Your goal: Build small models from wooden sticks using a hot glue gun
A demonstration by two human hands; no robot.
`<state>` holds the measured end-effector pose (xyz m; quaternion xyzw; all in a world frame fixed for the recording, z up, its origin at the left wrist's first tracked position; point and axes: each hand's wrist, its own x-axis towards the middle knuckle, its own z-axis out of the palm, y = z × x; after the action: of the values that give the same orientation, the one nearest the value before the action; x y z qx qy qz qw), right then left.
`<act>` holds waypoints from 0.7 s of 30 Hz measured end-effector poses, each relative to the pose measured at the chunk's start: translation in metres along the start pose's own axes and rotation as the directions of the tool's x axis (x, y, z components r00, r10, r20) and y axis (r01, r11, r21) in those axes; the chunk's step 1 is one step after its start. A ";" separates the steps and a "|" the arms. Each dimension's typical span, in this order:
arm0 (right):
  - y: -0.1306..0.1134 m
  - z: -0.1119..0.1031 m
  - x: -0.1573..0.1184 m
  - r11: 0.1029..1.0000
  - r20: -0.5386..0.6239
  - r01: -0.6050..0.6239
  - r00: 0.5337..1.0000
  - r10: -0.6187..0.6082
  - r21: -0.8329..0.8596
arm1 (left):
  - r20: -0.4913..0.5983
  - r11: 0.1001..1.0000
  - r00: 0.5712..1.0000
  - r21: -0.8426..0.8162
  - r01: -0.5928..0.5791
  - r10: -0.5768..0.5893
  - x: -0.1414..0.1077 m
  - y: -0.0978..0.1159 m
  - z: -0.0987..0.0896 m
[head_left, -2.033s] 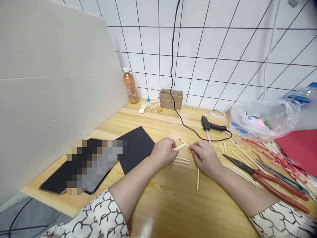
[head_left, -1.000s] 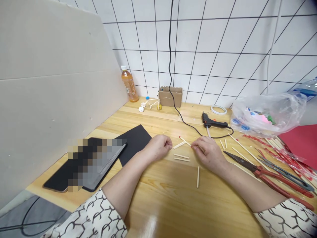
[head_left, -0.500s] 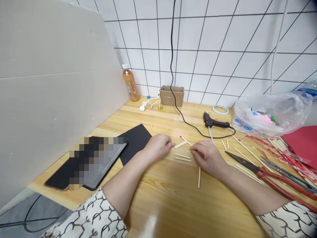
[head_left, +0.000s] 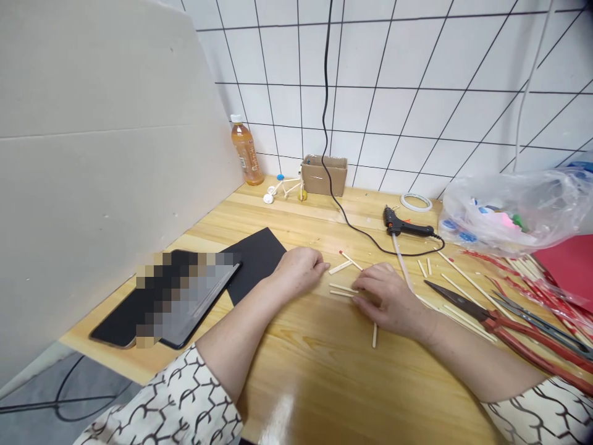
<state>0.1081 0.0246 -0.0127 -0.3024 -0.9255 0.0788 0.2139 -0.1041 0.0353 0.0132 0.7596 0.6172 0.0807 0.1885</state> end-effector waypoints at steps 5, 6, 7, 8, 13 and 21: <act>-0.002 0.000 0.001 1.000 0.059 -0.001 0.998 0.002 -0.025 | -0.065 1.000 0.998 -0.023 -0.019 0.018 0.001 -0.003 0.001; -0.002 0.000 0.001 1.000 0.056 0.000 0.998 0.001 -0.026 | -0.075 0.999 0.997 -0.037 -0.023 0.021 0.001 -0.003 0.002; -0.002 0.001 0.001 1.000 0.052 0.001 0.999 0.000 -0.027 | -0.082 0.998 0.996 -0.051 -0.025 0.021 0.000 -0.003 0.001; -0.002 0.001 0.001 1.000 0.050 0.002 0.999 0.000 -0.028 | -0.083 0.997 0.996 -0.067 -0.025 0.020 0.000 -0.003 0.001; -0.003 0.001 0.001 1.000 0.056 0.006 0.998 -0.004 -0.022 | -0.007 0.983 0.997 -0.169 -0.075 0.075 -0.006 0.006 -0.003; -0.004 0.002 0.001 1.000 0.067 -0.027 0.997 0.026 0.015 | 0.114 0.981 0.976 -0.082 -0.175 0.184 -0.012 0.024 0.006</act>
<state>0.1048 0.0222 -0.0132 -0.3100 -0.9275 0.0988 0.1843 -0.0833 0.0189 0.0180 0.8085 0.5303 0.0731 0.2444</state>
